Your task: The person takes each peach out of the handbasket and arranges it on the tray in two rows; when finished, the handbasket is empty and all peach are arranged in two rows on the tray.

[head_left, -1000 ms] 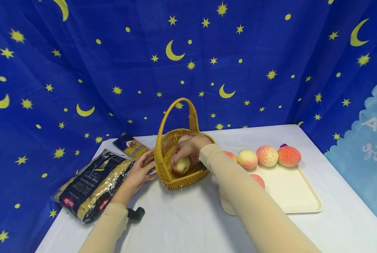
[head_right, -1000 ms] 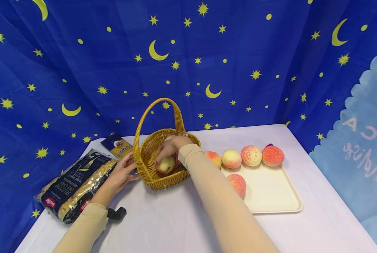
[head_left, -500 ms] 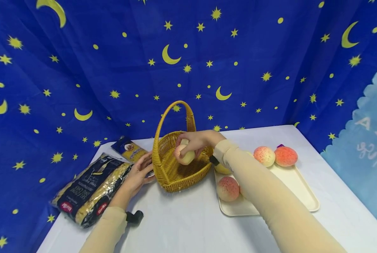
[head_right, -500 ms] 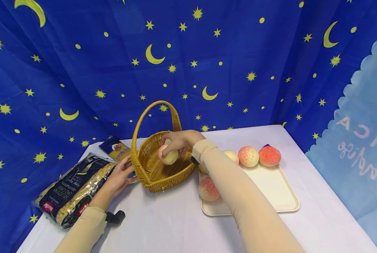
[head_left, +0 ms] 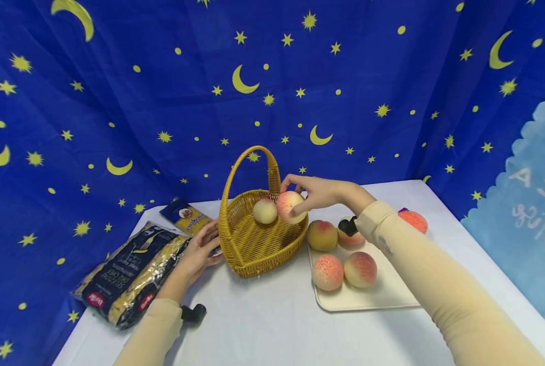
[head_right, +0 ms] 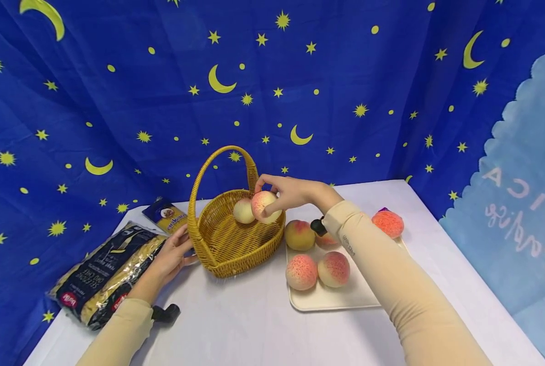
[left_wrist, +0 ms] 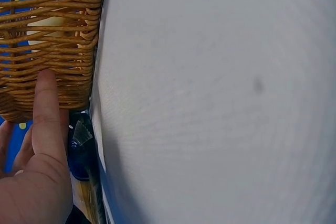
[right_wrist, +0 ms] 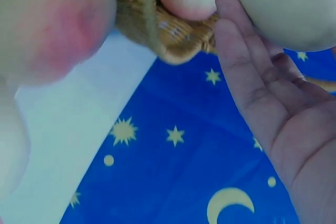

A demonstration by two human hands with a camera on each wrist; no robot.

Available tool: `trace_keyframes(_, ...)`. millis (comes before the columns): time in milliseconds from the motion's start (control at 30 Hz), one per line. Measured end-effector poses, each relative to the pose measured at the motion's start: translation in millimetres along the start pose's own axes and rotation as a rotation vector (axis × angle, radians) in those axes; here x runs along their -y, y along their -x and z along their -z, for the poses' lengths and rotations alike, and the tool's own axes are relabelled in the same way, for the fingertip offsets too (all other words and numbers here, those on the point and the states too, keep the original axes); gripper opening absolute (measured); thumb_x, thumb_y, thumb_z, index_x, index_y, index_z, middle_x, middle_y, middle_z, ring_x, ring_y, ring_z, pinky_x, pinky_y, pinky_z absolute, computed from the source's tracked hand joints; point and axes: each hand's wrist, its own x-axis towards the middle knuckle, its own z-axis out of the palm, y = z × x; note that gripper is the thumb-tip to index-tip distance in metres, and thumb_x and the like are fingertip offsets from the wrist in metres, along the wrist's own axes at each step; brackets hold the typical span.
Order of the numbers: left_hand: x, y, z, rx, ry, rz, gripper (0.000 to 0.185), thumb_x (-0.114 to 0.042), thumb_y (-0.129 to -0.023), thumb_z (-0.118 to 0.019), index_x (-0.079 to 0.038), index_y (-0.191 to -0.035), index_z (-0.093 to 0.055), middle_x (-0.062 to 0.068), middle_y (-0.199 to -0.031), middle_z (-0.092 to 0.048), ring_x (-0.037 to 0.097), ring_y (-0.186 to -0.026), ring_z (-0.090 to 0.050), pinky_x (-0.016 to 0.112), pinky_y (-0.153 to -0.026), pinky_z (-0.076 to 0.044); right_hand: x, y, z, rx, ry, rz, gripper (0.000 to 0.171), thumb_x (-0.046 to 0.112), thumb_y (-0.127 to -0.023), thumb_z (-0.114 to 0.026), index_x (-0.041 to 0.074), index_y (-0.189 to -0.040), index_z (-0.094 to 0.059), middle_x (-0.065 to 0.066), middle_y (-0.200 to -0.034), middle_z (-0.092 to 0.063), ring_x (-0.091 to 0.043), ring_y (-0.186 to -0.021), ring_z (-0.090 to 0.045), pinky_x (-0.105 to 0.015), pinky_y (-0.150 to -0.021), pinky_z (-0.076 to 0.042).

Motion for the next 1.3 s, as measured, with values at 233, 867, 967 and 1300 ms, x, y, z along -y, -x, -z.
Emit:
trace_keyframes(233, 0.4, -0.2, 0.0, -0.003, -0.012, 0.002, 0.068, -0.025, -0.111, -0.062, -0.030, -0.171, -0.029, 0.009, -0.175, -0.032, 0.030, -0.153, -0.042, 0.058, -0.118, -0.051, -6, 38, 9, -0.065, -0.065, 0.022, 0.059, 0.028, -0.090, -0.084, 0.024, -0.140, -0.052, -0.011, -0.124, -0.064, -0.022, -0.099, -0.066, -0.037, -0.088, -0.059)
trace_keyframes(867, 2.9, -1.3, 0.7, -0.007, -0.024, -0.002, 0.068, -0.025, -0.112, -0.061, -0.029, -0.171, -0.029, 0.007, -0.173, -0.036, 0.030, -0.151, -0.046, 0.057, -0.117, -0.052, -46, 149, 1, -0.265, -0.148, 0.026, 0.060, 0.016, -0.090, -0.087, 0.016, -0.141, -0.055, -0.015, -0.133, -0.062, -0.023, -0.104, -0.073, -0.029, -0.090, -0.064)
trace_keyframes(967, 2.8, -1.0, 0.6, -0.008, -0.020, 0.003, 0.068, -0.026, -0.111, -0.062, -0.029, -0.171, -0.029, 0.006, -0.172, -0.037, 0.027, -0.149, -0.048, 0.056, -0.118, -0.052, -54, 165, -5, -0.301, -0.150, 0.039, 0.059, 0.014, -0.089, -0.088, 0.015, -0.139, -0.056, -0.015, -0.131, -0.062, -0.019, -0.101, -0.074, -0.028, -0.087, -0.064)
trace_keyframes(1300, 2.6, -1.2, -0.8, -0.020, -0.015, 0.006, 0.068, -0.025, -0.111, -0.062, -0.029, -0.171, -0.030, 0.007, -0.172, -0.037, 0.028, -0.150, -0.046, 0.056, -0.117, -0.053, -88, 207, -35, -0.397, -0.197, 0.023, 0.062, 0.005, -0.083, -0.090, 0.011, -0.134, -0.055, -0.010, -0.130, -0.058, -0.007, -0.110, -0.066, -0.017, -0.093, -0.059)
